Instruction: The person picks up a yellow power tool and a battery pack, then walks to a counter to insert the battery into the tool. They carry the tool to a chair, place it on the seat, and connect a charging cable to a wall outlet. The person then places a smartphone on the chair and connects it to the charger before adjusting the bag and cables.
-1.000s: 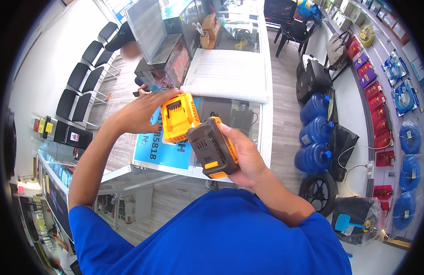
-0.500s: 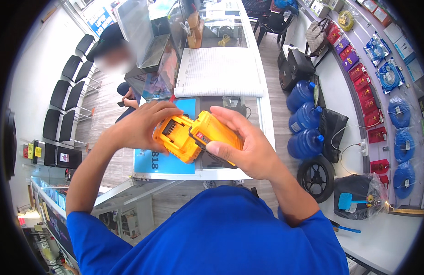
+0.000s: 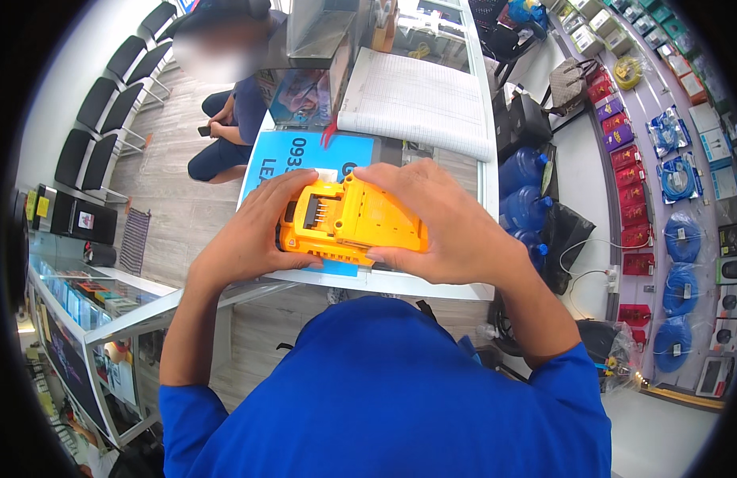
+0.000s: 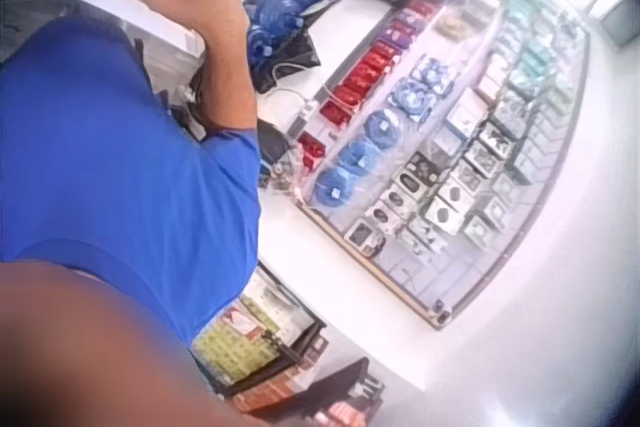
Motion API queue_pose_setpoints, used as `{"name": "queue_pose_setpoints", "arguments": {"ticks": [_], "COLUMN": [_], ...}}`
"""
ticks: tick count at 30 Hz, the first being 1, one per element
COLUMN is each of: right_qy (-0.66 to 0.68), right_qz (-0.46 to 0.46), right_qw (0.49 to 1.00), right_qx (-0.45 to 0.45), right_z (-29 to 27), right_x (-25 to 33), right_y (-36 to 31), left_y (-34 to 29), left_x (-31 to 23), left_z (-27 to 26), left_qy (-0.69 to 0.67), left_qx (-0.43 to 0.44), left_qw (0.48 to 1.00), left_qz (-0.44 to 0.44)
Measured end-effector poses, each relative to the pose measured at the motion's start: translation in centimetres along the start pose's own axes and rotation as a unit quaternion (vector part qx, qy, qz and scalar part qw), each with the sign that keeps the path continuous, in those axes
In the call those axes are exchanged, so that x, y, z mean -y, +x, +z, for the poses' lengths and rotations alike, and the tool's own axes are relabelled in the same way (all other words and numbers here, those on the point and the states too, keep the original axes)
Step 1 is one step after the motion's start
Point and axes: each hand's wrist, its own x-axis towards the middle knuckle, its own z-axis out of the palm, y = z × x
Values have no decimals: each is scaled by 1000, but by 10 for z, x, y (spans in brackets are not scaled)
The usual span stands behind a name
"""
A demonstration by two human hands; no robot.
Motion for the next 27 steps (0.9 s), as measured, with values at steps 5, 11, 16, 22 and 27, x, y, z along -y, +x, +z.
{"name": "queue_pose_setpoints", "arguments": {"ticks": [5,11,16,22,27], "right_qy": [-20,-33,-69,-73,-71], "right_qz": [-19,-21,-14,-14,-17], "right_qw": [999,997,993,992,993], "right_qx": [23,66,97,102,94], "right_z": [0,0,-5,-5,-3], "right_x": [0,8,12,9,9], "right_y": [15,29,36,36,35], "left_y": [-5,-8,-11,-13,-13], "left_x": [10,21,26,29,32], "left_z": [11,22,28,36,38], "left_qy": [-18,-19,-31,-29,-29], "left_qx": [-21,-67,-80,-119,-130], "left_qw": [1000,997,996,992,991], "left_qz": [-11,25,23,24,29]}}
